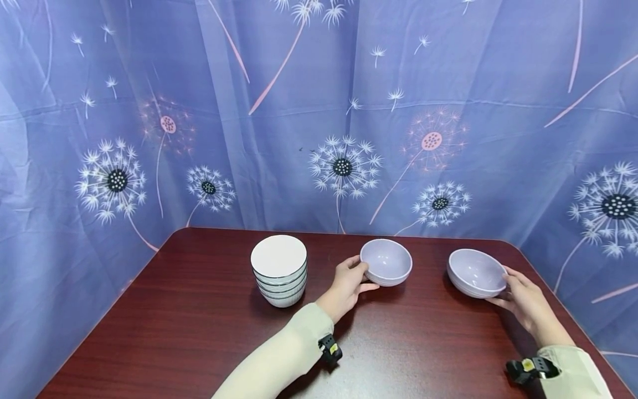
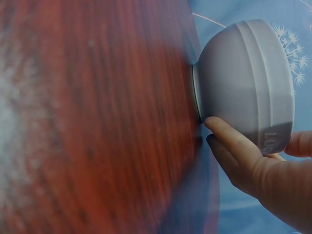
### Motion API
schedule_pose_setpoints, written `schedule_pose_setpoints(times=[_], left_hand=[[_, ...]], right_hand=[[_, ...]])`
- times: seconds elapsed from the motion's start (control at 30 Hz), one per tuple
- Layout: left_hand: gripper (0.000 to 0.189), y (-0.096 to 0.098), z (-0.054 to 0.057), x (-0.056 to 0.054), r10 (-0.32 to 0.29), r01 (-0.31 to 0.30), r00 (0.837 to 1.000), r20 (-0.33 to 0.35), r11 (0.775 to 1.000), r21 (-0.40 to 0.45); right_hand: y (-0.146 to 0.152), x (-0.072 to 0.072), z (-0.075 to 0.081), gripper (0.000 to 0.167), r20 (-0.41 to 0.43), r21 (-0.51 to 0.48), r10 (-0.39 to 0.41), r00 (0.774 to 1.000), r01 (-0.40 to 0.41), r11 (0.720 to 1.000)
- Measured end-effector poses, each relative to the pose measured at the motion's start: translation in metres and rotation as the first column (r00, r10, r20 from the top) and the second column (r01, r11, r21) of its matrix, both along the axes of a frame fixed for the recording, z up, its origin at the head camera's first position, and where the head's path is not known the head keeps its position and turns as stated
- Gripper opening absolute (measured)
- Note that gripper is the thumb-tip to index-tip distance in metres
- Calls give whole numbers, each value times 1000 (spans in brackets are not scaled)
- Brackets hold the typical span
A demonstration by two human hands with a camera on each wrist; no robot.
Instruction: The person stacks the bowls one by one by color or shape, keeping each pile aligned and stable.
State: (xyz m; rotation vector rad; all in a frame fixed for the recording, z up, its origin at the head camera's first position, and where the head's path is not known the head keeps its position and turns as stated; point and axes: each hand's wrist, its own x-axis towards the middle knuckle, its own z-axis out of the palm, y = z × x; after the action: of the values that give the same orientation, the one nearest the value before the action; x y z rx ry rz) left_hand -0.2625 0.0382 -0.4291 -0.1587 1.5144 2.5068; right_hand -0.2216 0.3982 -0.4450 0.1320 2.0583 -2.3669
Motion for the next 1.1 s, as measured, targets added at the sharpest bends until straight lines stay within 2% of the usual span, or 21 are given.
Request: schedule_pose_setpoints(times=[0.17, 0.33, 0.47, 0.7, 1.1], left_hand=[[57, -7, 5, 7, -18, 18, 1000, 1, 1000, -3], [58, -13, 7, 12, -20, 20, 1000, -1, 1000, -10], [55, -18, 8, 15, -18, 18, 1000, -6, 999, -27], [52, -27, 9, 24, -27, 27, 1000, -4, 998, -51], [56, -41, 8, 35, -42, 43, 999, 9, 997, -60]], right_hand=[[1, 1, -1, 21, -30, -36, 12, 999, -13, 999], [2, 2, -1, 15, 3, -25, 12, 1000, -12, 1000], [2, 2, 0, 16, 1, -34, 17, 1000, -17, 999], [0, 1, 1, 29, -40, -86, 31, 999, -34, 996], [0, 2, 0, 29, -30, -87, 20, 999, -22, 996]])
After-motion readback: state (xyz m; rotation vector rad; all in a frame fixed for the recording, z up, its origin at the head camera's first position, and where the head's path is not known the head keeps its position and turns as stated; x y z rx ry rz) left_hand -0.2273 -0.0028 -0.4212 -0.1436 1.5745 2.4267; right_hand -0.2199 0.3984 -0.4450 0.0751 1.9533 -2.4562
